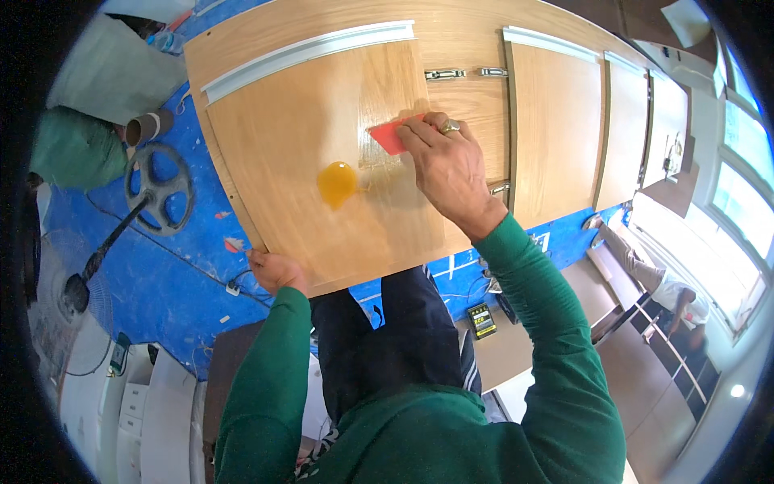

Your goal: The person wipes wooden cabinet doors with a cloth and then applies glue from a tin using a small red scraper to spread it over the surface.

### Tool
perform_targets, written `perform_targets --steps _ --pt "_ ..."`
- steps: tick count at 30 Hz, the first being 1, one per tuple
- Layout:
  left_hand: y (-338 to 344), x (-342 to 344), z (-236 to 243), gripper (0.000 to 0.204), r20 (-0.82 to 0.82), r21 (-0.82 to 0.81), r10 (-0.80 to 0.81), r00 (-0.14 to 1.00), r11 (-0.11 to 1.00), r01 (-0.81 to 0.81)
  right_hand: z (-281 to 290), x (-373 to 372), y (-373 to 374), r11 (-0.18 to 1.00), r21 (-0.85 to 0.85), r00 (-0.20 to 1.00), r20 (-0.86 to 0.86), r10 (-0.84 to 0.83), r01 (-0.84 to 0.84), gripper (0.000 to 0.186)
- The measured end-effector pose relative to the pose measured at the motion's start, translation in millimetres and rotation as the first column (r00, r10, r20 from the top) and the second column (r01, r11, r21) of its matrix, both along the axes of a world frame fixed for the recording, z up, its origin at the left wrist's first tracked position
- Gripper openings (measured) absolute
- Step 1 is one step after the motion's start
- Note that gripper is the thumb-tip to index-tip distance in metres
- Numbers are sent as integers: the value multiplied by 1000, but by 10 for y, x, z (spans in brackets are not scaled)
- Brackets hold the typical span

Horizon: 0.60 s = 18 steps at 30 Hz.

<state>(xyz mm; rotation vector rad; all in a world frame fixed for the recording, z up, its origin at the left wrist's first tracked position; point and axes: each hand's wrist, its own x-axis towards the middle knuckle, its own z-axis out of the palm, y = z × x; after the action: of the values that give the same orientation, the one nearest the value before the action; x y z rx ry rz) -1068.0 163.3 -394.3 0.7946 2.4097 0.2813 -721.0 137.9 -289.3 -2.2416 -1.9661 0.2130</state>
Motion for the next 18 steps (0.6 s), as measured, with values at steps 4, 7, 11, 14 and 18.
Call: perform_targets --steps 4,7,11,14,18 --pt "21 24 40 72 -18 -62 -11 1000 998 10 -61 231 206 989 145 999 25 -46 42 35" --pt "22 34 20 71 -27 -41 -26 999 999 25 -212 464 427 972 234 994 90 -53 31 33" --pt "15 -14 1 71 -39 -51 -47 998 998 45 -346 537 564 965 261 988 151 -29 -11 34" --pt "41 30 45 70 -31 -62 -28 999 998 26 -459 563 581 965 261 983 180 -29 -19 34" --pt "20 -8 2 70 -36 -59 -35 999 998 33 -510 518 612 953 299 980 198 -22 -40 33"
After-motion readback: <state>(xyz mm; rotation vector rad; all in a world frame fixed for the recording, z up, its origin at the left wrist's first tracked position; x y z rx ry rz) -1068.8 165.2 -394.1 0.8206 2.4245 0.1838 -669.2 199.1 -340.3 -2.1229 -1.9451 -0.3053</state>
